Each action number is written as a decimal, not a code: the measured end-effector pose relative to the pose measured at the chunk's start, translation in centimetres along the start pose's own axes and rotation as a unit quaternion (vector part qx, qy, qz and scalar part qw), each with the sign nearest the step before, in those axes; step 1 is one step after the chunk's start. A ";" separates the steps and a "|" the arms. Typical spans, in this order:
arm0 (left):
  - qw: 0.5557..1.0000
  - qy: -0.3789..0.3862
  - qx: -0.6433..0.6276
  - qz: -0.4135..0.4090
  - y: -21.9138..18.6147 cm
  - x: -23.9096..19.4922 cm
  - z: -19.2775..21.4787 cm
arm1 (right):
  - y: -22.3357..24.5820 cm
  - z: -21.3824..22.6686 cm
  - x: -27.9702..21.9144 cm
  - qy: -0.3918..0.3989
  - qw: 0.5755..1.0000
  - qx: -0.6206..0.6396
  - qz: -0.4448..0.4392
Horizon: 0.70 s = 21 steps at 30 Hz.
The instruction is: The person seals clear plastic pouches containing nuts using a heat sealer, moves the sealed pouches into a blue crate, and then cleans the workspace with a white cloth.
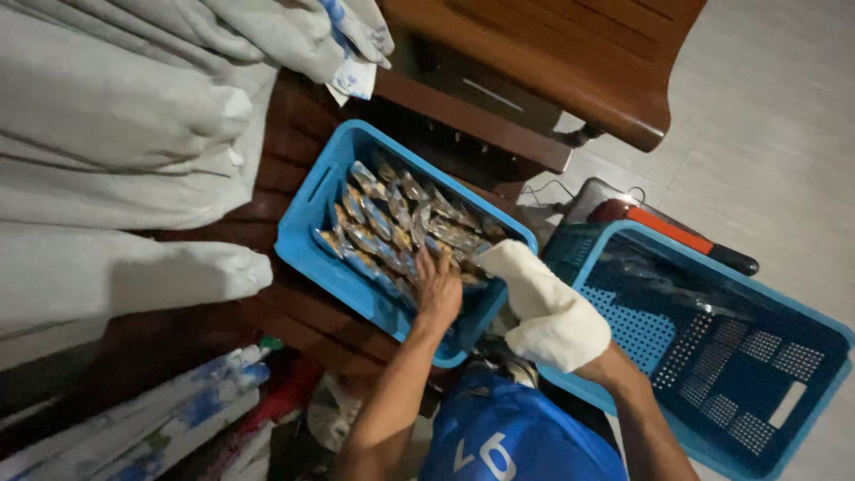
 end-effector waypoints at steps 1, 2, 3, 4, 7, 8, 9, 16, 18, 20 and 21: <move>0.996 -0.066 -0.039 0.041 0.2 -0.8 3.7 | 0.3 -0.6 0.4 0.012 1.000 -0.010 0.011; 0.996 -0.067 -0.039 0.040 -0.6 -1.4 6.2 | 0.5 -1.2 0.8 0.023 0.999 -0.022 0.025; 0.977 -0.083 -0.184 0.063 -1.0 -2.2 8.8 | 0.5 -1.9 1.1 0.039 0.998 -0.034 0.041; 0.937 -0.099 -0.324 0.085 -1.4 -2.6 11.1 | 0.7 -2.7 1.4 0.046 0.995 -0.056 0.074; 0.850 -0.016 -0.487 0.201 -4.1 -4.4 15.6 | 0.9 -5.5 2.7 0.024 0.969 -0.148 0.195; 0.849 -0.018 -0.487 0.204 -4.2 -4.5 17.7 | 0.7 -6.2 3.6 -0.009 0.956 -0.186 0.225; 0.831 -0.025 -0.514 0.208 -4.0 -4.7 19.4 | 0.4 -6.3 4.3 -0.044 0.944 -0.216 0.245; 0.710 -0.075 -0.661 0.233 -0.5 -4.8 23.6 | -3.1 -3.7 6.8 -0.092 0.937 -0.268 0.205; 0.730 -0.097 -0.646 0.201 -1.1 -4.2 24.1 | -4.0 -5.8 5.4 -0.041 0.941 -0.261 0.211; 0.751 -0.109 -0.632 0.158 -1.6 -4.1 25.1 | -4.3 -5.8 5.2 -0.080 0.939 -0.256 0.214; 0.734 -0.073 -0.647 0.193 -1.9 -4.3 24.6 | -4.1 -4.9 5.5 -0.105 0.935 -0.257 0.220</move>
Point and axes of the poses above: each hand's wrist, its own x-axis towards the middle knuckle, its own z-axis out of the back of the hand, y = z × x, the point moved 9 cm from there along x, towards the middle knuckle
